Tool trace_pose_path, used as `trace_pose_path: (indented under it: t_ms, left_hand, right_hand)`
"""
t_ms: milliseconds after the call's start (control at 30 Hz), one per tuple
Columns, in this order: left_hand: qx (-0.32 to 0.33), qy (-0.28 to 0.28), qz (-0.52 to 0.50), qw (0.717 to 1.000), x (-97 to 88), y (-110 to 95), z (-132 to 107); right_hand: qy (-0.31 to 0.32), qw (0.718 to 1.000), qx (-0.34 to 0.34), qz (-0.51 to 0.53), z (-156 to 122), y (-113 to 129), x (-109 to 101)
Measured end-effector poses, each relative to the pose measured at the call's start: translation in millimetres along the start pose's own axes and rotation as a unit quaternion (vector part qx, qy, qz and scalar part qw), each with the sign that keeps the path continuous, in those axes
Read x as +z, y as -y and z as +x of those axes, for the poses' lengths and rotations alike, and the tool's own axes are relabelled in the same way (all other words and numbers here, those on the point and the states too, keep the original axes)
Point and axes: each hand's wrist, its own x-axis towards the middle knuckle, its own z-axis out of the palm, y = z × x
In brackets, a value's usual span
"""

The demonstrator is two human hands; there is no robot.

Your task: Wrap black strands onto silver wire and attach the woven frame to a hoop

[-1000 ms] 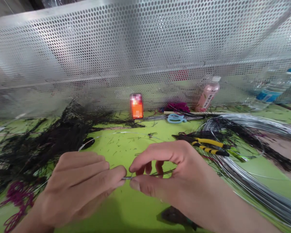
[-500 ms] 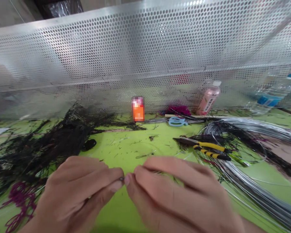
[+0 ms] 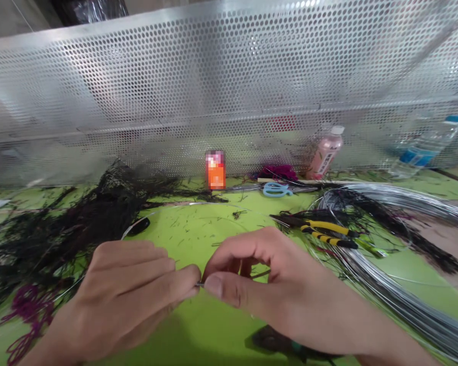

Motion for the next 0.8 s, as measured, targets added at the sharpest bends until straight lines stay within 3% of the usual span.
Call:
trace_pose_path:
  t_ms: [133,233,333,533,633,733,800]
  left_hand:
    - [0.003,0.012,-0.011,1.000,-3.4,0.2,2.3]
    - [0.005,0.021,-0.015,1.000,-4.3,1.1,1.8]
    - [0.000,0.020,-0.025,0.999,-5.0,1.5,-0.3]
    - [-0.013,0.029,-0.041,0.999,-5.6,0.8,0.1]
    - [-0.023,0.031,-0.036,0.999,-5.2,-0.9,1.2]
    - [-0.046,0.050,-0.036,0.997,-5.8,-4.1,0.6]
    - [-0.062,0.058,-0.038,0.996,-6.4,-6.6,-0.9]
  right_hand:
    - [0.088,0.990,0.027,0.109,7.6,-2.1,-2.6]
    - [0.132,0.966,0.070,0.210,12.8,-3.9,-1.9]
    - [0.151,0.938,0.107,0.292,15.0,-6.7,0.0]
    - [0.168,0.910,0.152,0.346,14.6,-15.7,2.9]
    - [0.144,0.936,0.138,0.291,12.5,-16.5,6.3]
    - [0.054,0.985,0.075,0.142,9.0,-11.2,13.4]
    - [-0.006,0.998,0.009,0.062,7.3,-5.3,18.4]
